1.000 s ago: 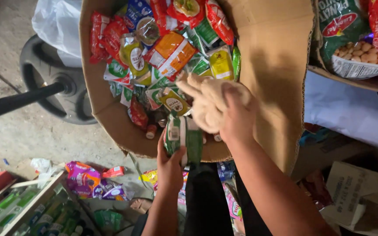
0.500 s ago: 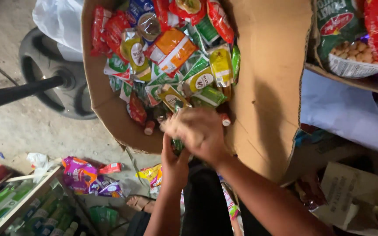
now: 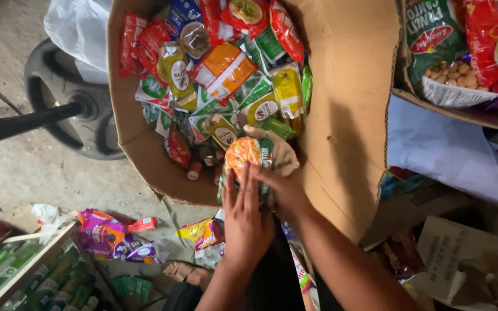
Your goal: Wiping down instant noodle packets with a cloth and sorting them into a cardboard box.
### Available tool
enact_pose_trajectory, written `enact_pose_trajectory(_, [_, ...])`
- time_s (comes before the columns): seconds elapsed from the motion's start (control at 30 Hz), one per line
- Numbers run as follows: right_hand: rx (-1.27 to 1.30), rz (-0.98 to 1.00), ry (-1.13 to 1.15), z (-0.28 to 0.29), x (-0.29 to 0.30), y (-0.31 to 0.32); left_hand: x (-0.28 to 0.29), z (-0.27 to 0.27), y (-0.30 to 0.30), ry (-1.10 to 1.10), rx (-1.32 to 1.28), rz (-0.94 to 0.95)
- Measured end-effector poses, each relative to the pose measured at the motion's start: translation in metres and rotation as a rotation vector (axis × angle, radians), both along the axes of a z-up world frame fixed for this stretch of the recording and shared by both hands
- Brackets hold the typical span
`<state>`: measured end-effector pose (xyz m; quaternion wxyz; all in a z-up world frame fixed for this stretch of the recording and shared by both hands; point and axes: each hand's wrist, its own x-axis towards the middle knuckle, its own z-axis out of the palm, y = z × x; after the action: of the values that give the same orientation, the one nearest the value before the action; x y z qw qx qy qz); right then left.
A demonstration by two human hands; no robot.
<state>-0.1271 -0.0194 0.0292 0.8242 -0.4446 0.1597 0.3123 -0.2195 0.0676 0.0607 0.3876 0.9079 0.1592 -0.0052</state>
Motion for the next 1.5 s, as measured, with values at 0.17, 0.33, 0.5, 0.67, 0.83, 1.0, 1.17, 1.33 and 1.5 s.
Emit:
enact_pose_trajectory(0.17, [0.138, 0.137, 0.152, 0.006, 0.022, -0.01, -0.016, -0.008, 0.013, -0.157, -0.202, 0.338])
enact_pose_trajectory(0.33, [-0.047, 0.235, 0.099, -0.053, -0.002, -0.046, -0.006, -0.019, 0.028, 0.169, -1.554, 0.893])
enact_pose_trajectory(0.5, [-0.626, 0.162, -0.229, -0.022, -0.016, -0.036, -0.007, -0.03, 0.015, 0.14, -1.286, 0.675])
enact_pose_trajectory(0.67, [-0.907, 0.322, -1.463, 0.044, 0.009, 0.013, -0.039, -0.083, -0.009, 0.083, -1.415, 0.586])
enact_pose_trajectory(0.83, [-0.832, 0.271, -0.91, -0.017, 0.039, 0.009, -0.022, -0.02, -0.018, 0.237, -1.32, 0.957])
enact_pose_trajectory(1.0, [-0.894, 0.512, -1.173, 0.027, 0.019, 0.005, -0.057, -0.062, -0.017, 0.056, -0.058, 0.23])
enact_pose_trajectory(1.17, [-0.847, 0.412, -1.23, 0.022, 0.005, -0.017, 0.031, -0.003, -0.007, 0.024, -1.253, 1.37])
enact_pose_trajectory(1.33, [-0.979, 0.412, -0.813, 0.021, 0.026, -0.061, 0.045, -0.001, 0.002, 0.024, -0.371, 0.867])
enact_pose_trajectory(1.5, [-0.926, 0.176, -0.984, 0.078, 0.087, -0.119, 0.122, 0.033, -0.033, -0.356, -1.026, 0.887])
